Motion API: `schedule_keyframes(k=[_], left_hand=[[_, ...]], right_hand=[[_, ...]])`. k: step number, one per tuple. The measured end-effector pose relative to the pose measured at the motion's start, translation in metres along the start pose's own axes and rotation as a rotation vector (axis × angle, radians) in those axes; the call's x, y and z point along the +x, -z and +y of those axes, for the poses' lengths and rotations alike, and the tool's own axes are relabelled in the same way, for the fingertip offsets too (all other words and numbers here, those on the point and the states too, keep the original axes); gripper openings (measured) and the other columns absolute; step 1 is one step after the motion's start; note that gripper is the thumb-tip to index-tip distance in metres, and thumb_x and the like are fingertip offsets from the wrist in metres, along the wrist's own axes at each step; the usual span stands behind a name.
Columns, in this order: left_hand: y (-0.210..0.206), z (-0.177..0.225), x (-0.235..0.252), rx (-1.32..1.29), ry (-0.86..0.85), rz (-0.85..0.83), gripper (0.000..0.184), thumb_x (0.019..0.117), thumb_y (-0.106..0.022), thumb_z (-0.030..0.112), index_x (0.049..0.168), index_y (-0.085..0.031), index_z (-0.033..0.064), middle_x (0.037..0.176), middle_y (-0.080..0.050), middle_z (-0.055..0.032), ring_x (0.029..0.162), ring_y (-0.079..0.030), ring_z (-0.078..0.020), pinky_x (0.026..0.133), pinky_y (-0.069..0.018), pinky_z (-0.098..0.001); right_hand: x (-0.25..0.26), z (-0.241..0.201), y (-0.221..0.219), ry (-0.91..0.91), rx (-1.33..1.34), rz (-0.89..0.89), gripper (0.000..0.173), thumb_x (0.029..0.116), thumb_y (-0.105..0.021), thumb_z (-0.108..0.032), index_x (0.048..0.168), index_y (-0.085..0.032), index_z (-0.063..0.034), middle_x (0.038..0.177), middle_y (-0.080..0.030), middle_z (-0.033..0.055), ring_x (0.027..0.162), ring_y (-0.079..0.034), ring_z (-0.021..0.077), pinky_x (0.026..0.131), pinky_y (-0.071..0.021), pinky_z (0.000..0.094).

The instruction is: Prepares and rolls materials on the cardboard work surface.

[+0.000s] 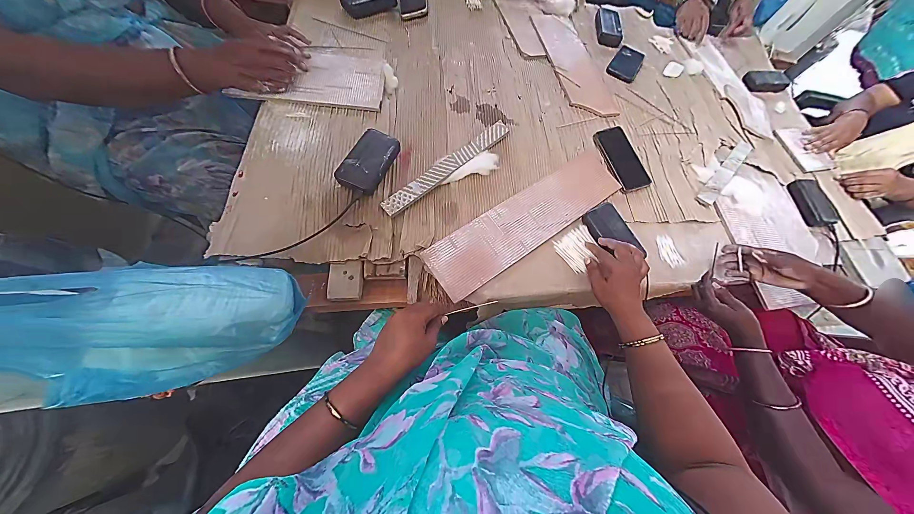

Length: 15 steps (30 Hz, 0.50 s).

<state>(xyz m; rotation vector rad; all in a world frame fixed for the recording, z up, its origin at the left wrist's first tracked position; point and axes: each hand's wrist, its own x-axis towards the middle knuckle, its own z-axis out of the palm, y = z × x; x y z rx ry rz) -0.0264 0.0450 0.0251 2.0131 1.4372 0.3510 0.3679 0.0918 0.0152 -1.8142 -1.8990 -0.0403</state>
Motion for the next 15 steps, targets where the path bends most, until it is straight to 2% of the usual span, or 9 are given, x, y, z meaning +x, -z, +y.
schedule_keyframes(k=[3,6,11,15], left_hand=[[-0.013,-0.011,-0.001,-0.135,-0.184,0.143,0.029,0.1040,-0.054,0.021,0.108,-0.076,0.0022,0.098,-0.074,-0.0133,0.090,-0.070,-0.0216,0.086,-0.0562,-0.0388],[-0.024,-0.016,0.001,-0.264,-0.330,0.112,0.028,0.1031,-0.056,0.021,0.106,-0.076,0.0018,0.098,-0.075,-0.0121,0.090,-0.070,-0.0158,0.087,-0.0555,-0.0311],[-0.055,-0.029,0.007,-0.383,-0.493,-0.018,0.025,0.1012,-0.058,0.013,0.103,-0.075,-0.0061,0.096,-0.074,-0.0202,0.091,-0.072,-0.0271,0.088,-0.0562,-0.0377],[-0.057,-0.030,0.012,-0.390,-0.457,-0.088,0.025,0.1016,-0.057,0.011,0.105,-0.074,-0.0067,0.098,-0.074,-0.0212,0.093,-0.072,-0.0302,0.089,-0.0555,-0.0416]], right_hand=[[0.004,0.002,0.000,0.023,0.002,0.051,0.040,0.1027,-0.051,-0.034,0.133,-0.069,-0.0137,0.140,-0.059,0.0199,0.131,-0.049,0.0478,0.101,-0.0332,0.0716],[0.007,0.000,-0.002,0.057,-0.018,-0.018,0.042,0.1028,-0.052,-0.038,0.133,-0.069,-0.0156,0.143,-0.057,0.0205,0.134,-0.046,0.0504,0.103,-0.0291,0.0743],[0.020,-0.007,0.001,0.012,-0.018,0.031,0.043,0.1038,-0.050,-0.038,0.134,-0.068,-0.0130,0.143,-0.057,0.0212,0.134,-0.047,0.0499,0.104,-0.0286,0.0743],[0.056,-0.022,0.002,0.061,-0.008,0.120,0.041,0.1053,-0.049,-0.037,0.128,-0.071,-0.0108,0.139,-0.060,0.0214,0.129,-0.050,0.0495,0.102,-0.0313,0.0723]])
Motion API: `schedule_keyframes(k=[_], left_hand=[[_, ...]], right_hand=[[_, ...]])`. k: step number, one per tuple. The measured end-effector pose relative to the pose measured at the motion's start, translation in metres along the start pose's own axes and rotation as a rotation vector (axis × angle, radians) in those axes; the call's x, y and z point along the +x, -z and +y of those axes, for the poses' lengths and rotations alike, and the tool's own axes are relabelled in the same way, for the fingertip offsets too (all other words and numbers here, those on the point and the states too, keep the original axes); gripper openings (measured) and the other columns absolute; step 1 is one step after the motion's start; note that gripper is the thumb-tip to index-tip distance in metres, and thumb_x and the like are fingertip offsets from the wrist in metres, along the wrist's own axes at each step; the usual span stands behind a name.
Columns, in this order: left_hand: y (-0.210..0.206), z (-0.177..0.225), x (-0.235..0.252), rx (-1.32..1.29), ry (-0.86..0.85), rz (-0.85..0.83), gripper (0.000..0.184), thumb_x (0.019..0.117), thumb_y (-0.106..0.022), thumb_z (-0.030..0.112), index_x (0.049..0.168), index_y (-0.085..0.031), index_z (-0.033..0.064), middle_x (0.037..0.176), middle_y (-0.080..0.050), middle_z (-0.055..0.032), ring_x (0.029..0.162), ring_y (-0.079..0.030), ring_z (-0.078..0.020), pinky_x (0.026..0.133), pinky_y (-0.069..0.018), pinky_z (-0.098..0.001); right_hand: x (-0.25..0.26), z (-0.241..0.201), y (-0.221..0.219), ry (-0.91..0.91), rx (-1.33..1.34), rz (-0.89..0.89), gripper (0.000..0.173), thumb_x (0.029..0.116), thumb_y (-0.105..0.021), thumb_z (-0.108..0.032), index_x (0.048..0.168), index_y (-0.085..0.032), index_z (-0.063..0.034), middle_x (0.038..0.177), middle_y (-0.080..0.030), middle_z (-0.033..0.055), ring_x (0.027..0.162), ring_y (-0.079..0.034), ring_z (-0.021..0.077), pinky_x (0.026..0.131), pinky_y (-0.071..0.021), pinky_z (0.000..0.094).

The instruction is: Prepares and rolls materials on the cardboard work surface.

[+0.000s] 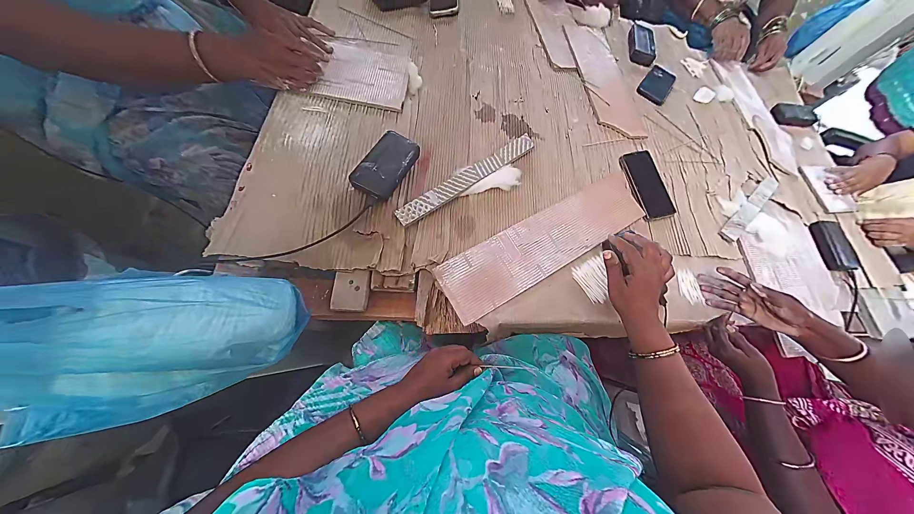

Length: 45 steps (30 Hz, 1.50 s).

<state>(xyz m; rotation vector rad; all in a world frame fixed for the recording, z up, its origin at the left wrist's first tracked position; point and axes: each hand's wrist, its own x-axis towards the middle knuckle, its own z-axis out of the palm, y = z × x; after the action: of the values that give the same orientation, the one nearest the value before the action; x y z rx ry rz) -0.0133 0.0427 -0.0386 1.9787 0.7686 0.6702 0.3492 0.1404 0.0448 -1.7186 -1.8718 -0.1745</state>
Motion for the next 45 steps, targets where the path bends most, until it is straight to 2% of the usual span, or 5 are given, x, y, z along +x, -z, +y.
schedule_keyframes(k=[16,26,31,34,45], left_hand=[[0.006,-0.016,0.006,0.026,0.071,0.074,0.027,0.1048,-0.055,0.016,0.109,-0.073,-0.0034,0.102,-0.074,-0.0197,0.099,-0.072,-0.0321,0.093,-0.0554,-0.0482],[0.008,-0.020,0.012,0.027,0.082,0.035,0.028,0.1041,-0.055,0.015,0.109,-0.073,-0.0052,0.101,-0.074,-0.0223,0.098,-0.072,-0.0375,0.092,-0.0549,-0.0538],[0.004,-0.019,0.011,0.010,0.085,0.101,0.027,0.1031,-0.056,0.016,0.107,-0.074,-0.0041,0.097,-0.074,-0.0203,0.092,-0.073,-0.0321,0.088,-0.0566,-0.0493],[0.015,-0.001,0.016,-0.162,0.158,0.177,0.027,0.1035,-0.057,0.021,0.107,-0.073,-0.0015,0.094,-0.072,-0.0120,0.083,-0.065,-0.0111,0.080,-0.0538,-0.0285],[0.129,0.008,0.198,0.372,0.126,0.308,0.025,0.1063,-0.054,0.009,0.123,-0.070,-0.0023,0.116,-0.067,-0.0210,0.111,-0.064,-0.0327,0.102,-0.0499,-0.0451]], right_hand=[[0.138,-0.101,-0.136,0.164,0.012,-0.185,0.022,0.0955,-0.070,-0.013,0.116,-0.076,-0.0122,0.118,-0.072,0.0157,0.121,-0.060,0.0415,0.098,-0.0381,0.0666],[0.103,-0.066,-0.106,0.383,0.064,-0.184,0.013,0.0928,-0.069,-0.010,0.100,-0.080,-0.0088,0.099,-0.076,0.0136,0.109,-0.065,0.0406,0.098,-0.0356,0.0681],[0.100,-0.063,-0.089,0.176,0.186,-0.172,0.016,0.0946,-0.071,-0.012,0.108,-0.080,-0.0113,0.109,-0.075,0.0139,0.113,-0.062,0.0414,0.095,-0.0372,0.0674],[0.107,-0.073,-0.084,0.151,0.166,-0.218,0.031,0.0921,-0.077,-0.019,0.122,-0.075,-0.0120,0.121,-0.071,0.0163,0.119,-0.059,0.0431,0.095,-0.0375,0.0685],[0.093,-0.083,-0.114,0.254,0.081,-0.054,0.025,0.0862,-0.080,-0.017,0.111,-0.079,-0.0155,0.114,-0.072,0.0146,0.118,-0.060,0.0426,0.098,-0.0352,0.0710]])
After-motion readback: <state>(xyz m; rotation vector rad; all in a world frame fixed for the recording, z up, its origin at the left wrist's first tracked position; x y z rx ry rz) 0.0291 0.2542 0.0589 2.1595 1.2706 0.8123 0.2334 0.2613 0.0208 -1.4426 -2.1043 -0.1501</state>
